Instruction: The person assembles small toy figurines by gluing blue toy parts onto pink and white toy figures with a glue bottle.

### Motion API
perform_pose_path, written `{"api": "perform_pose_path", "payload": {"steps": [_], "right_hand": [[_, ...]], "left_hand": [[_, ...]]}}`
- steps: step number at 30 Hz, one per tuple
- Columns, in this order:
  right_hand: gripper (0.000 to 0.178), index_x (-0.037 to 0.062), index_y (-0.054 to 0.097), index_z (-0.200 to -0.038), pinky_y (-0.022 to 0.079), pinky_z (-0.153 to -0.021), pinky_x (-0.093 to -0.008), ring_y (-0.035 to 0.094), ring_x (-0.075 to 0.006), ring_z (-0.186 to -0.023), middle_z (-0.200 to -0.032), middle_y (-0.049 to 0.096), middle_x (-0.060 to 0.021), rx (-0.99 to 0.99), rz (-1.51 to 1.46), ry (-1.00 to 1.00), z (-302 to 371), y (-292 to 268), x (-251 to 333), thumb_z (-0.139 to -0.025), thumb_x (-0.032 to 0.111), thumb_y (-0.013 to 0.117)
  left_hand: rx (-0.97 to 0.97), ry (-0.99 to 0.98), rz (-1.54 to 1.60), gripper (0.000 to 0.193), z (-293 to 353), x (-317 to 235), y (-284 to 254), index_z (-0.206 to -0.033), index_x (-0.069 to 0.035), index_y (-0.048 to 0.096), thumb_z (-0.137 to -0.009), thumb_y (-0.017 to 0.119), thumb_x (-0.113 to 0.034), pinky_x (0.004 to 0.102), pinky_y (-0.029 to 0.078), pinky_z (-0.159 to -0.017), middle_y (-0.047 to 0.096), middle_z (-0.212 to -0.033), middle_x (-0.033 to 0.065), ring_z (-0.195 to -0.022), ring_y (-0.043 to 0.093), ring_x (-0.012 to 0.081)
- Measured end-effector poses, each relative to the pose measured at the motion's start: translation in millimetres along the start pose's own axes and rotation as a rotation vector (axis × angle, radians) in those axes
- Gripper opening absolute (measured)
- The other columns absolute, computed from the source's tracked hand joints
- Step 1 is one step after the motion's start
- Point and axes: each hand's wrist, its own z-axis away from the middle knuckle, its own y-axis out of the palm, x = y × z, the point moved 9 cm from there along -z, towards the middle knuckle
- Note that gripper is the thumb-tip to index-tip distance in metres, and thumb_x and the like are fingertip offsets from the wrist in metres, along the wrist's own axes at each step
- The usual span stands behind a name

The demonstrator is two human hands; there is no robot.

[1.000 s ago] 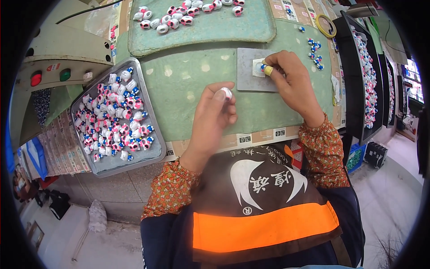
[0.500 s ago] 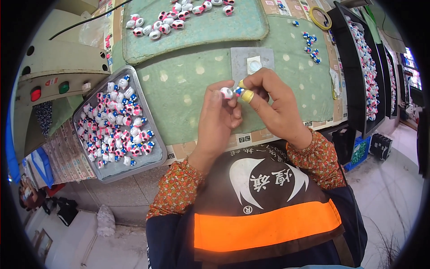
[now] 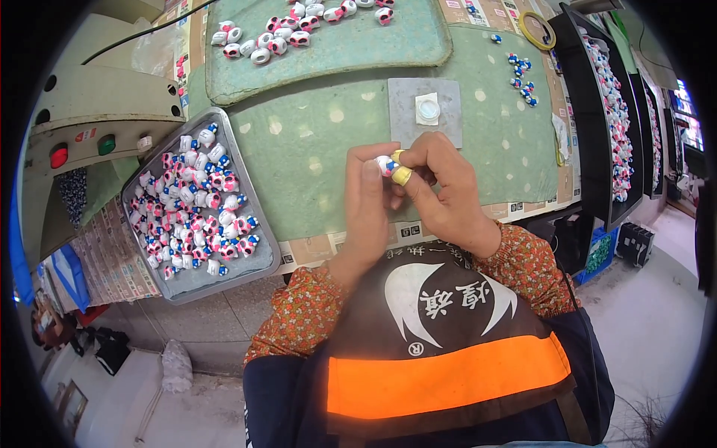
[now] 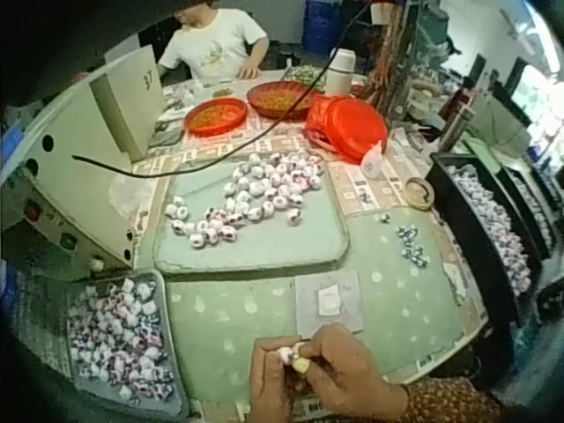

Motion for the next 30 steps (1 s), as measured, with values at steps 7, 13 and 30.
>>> {"api": "perform_pose_path", "payload": {"steps": [7, 13, 30], "right_hand": [[0.005, -0.0001, 0.061, -0.095, 0.048, -0.062, -0.0276, 0.063, -0.0144, -0.072, -0.082, 0.058, -0.0065, 0.057, -0.234, 0.161, 1.7, -4.3, -15.7, -0.091, 0.001, 0.064], [0.004, -0.0005, 0.061, -0.095, 0.05, -0.06, -0.0237, 0.066, -0.0099, -0.072, -0.084, 0.059, -0.0057, 0.126, -0.212, 0.2, 3.9, 1.4, -13.9, -0.092, 0.001, 0.063], [0.01, -0.0013, 0.055, -0.091, 0.047, -0.059, -0.0277, 0.056, -0.0118, -0.072, -0.086, 0.056, -0.0094, 0.092, -0.373, 0.271, 5.1, 8.4, -24.9, -0.087, -0.001, 0.064]], "left_hand": [[-0.084, -0.056, -0.015, 0.04, 1.3, -2.0, 1.0, -0.122, -0.007, 0.047, -0.108, 0.037, -0.043, 0.02, 0.039, -0.061, 0.052, -0.088, 0.0002, -0.072, 0.044, 0.0048], [-0.05, 0.004, -0.093, 0.037, 3.1, 0.7, 0.3, -0.116, -0.008, 0.045, -0.108, 0.037, -0.044, 0.0198, 0.035, -0.059, 0.049, -0.088, -0.0003, -0.07, 0.041, 0.0041], [-0.112, 0.133, -0.32, 0.03, 4.8, -3.3, -4.6, -0.114, -0.009, 0.043, -0.11, 0.033, -0.037, 0.0196, 0.029, -0.052, 0.045, -0.082, -0.0016, -0.063, 0.036, 0.0023]]}}
